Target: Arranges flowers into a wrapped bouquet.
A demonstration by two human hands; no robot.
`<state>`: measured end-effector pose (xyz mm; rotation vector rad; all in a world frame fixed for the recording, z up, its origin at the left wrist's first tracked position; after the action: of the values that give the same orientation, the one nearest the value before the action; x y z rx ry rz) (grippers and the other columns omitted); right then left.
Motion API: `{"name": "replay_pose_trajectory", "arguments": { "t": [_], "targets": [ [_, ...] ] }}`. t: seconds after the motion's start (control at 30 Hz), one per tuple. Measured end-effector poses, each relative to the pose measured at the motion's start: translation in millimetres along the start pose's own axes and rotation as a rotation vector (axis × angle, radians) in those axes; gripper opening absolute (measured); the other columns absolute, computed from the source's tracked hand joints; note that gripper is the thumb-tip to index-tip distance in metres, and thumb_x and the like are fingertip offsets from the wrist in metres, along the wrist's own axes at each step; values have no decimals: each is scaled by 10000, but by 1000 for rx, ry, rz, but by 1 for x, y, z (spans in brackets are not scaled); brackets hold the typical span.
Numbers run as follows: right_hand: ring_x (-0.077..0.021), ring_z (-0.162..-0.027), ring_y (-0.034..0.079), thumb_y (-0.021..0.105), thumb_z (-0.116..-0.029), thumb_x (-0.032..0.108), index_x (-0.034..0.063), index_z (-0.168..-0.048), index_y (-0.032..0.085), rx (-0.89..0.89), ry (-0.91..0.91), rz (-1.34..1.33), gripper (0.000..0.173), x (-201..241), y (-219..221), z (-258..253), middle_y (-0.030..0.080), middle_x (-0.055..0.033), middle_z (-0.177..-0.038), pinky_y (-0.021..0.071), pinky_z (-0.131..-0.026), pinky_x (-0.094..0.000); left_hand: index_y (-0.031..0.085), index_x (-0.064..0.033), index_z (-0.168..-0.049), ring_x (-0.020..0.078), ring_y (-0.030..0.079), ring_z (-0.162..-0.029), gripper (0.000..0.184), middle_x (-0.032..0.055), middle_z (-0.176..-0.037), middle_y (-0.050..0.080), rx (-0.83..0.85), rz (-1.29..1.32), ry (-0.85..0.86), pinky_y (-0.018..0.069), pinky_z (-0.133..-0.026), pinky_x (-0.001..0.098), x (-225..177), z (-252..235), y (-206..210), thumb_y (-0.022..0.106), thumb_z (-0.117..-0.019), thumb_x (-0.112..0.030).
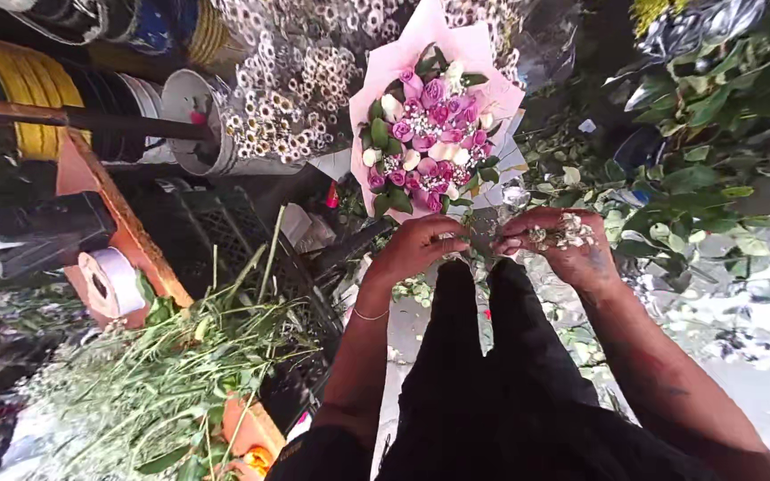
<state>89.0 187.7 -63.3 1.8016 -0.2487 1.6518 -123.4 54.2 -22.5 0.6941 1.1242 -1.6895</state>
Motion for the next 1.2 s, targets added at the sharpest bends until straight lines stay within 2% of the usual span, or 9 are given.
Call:
{"name": "replay_pose_trajectory", "arguments": {
  "t": [0.1,0.2,0.3,0.47,0.6,0.73,0.8,0.97,1.2],
  "targets": [
    [-190,-942,745,730,-916,70,36,-1070,721,-237,-4,200,158,-8,-7,-18,735,-56,-1104,652,-841,-388,564,-37,-1442,334,671,-1146,496,159,-1493,538,-280,-446,-208,549,-936,526,19,-25,0,566,-1050,-342],
    [-194,-936,750,690,-928,24,-18,-1066,732,-276,-74,432,150,-20,7,-41,734,-116,-1092,649,-854,-392,433,-37,-1542,331,718,-980,625,145,-1624,379,-327,-627,-231,591,-737,486,45,-49,11,605,-1028,-349],
    [-220,-880,745,656,-915,-23,-37,-990,756,-278,-218,728,126,-31,30,-63,750,-175,-1005,612,-805,-366,347,-60,-1592,318,727,-921,692,127,-1665,308,-257,-668,-255,587,-691,474,66,-58,19,609,-1026,-359],
    [-325,-891,743,638,-843,-108,-31,-1011,764,-167,-264,995,223,-59,59,-89,745,-210,-1031,596,-756,-417,457,-89,-1541,322,732,-865,558,107,-1616,409,-239,-705,-265,575,-657,482,67,-49,20,588,-1036,-288],
    [-353,-852,745,624,-848,-97,-32,-1010,759,-124,-231,986,220,-83,74,-101,748,-213,-999,590,-708,-470,661,-32,-1307,365,727,-898,358,164,-1443,582,-186,-712,-305,575,-702,513,61,-45,15,567,-1041,-251],
    [-375,-800,733,627,-864,-38,-6,-991,764,-198,-133,1098,190,-91,83,-108,746,-201,-963,546,-617,-533,639,-70,-1362,348,718,-871,371,144,-1422,594,-141,-718,-321,565,-662,505,64,-44,16,582,-1027,-221],
    [-387,-771,725,620,-850,-36,5,-959,765,-215,-99,1161,186,-102,82,-117,744,-194,-929,521,-588,-554,578,-103,-1452,331,723,-883,448,108,-1528,521,-145,-718,-317,563,-654,494,67,-43,19,588,-1028,-248],
    [-448,-760,708,583,-884,2,-22,-840,722,-165,40,1271,148,-115,88,-140,733,-214,-866,478,-587,-612,604,-98,-1424,325,724,-894,422,90,-1556,495,-132,-711,-322,561,-662,486,68,-43,15,574,-1039,-268],
    [-501,-844,695,622,-886,87,-55,-840,691,-191,327,1258,165,-94,87,-141,701,-270,-834,490,-671,-649,563,-99,-1465,296,724,-827,465,64,-1587,459,-130,-730,-272,559,-618,458,70,-42,16,604,-1023,-237]
  ]
}}
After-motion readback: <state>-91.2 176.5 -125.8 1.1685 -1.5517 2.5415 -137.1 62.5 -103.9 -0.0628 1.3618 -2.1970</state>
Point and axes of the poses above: each hand's wrist, its own z-axis away from the middle knuckle, its own y-axis out of the palm, x = y × z, the point moved 2 cm from there along -z, towards the middle knuckle
